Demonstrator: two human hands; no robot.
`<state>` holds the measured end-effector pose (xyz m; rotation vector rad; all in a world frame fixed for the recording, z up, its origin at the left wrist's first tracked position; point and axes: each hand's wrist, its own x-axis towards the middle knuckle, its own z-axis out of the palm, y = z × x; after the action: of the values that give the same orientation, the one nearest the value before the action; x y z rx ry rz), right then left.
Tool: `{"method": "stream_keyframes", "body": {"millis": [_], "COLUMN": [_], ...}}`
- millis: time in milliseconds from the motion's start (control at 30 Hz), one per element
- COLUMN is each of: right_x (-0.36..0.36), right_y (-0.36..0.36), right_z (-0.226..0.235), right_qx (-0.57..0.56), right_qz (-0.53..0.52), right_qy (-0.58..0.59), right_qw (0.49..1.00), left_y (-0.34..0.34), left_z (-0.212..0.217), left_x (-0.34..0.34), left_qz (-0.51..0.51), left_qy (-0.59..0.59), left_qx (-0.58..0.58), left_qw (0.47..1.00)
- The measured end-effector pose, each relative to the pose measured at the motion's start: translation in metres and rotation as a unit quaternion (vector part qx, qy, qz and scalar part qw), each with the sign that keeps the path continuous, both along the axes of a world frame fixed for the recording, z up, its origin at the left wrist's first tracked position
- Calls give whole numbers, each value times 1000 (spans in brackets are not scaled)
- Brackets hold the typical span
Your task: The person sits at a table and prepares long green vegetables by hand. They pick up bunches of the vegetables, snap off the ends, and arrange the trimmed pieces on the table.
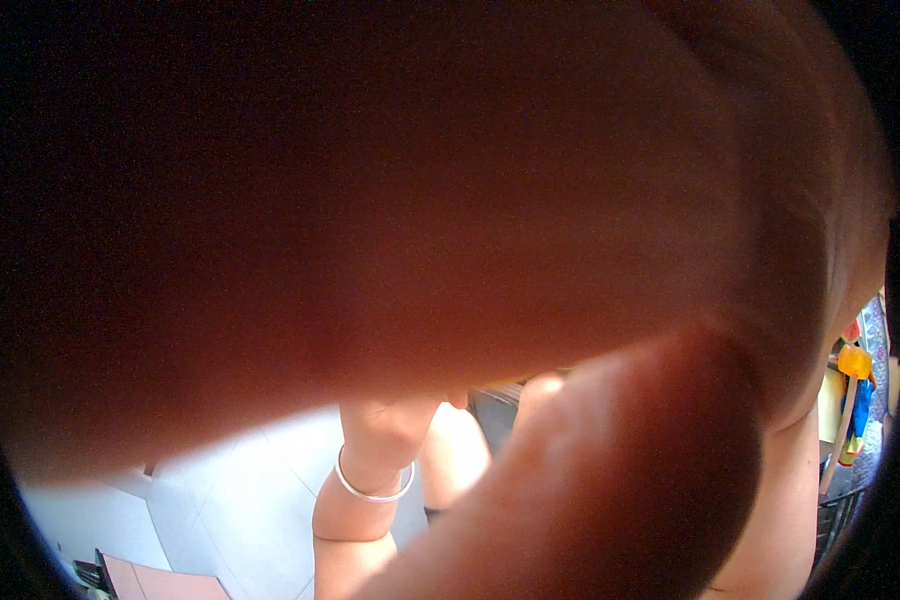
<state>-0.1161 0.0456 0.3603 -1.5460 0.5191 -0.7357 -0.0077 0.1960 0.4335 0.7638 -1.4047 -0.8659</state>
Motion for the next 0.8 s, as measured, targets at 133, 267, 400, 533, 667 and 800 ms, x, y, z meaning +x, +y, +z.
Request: {"method": "stream_keyframes", "body": {"millis": [133,267,400,533,667,800], "right_x": [13,-4,-34,-44,-38,-32], "right_y": [-7,-6,5,7,0,-5], "right_z": [-1,4,-10,-8,-10,-11], "right_qx": [8,9,21,29,29,27], "right_qz": [-2,-4,-3,-1,1,-4], "right_qy": [2,-15,-8,-14,-17,-17], "right_qw": [1000,1000,1000,999,999,999], "left_y": [-7,-9,-9,-10,-12,-14], "left_z": [-2,-6,-3,-22,-18,-14], "left_x": [12,10,-16,-16,-20,-29], "left_qz": [67,34,-38,31,13,10], "left_qy": [-79,-19,19,-18,-18,12], "left_qx": [-66,-45,-11,-54,-10,19], "left_qw": [992,998,999,998,1000,1000]}}
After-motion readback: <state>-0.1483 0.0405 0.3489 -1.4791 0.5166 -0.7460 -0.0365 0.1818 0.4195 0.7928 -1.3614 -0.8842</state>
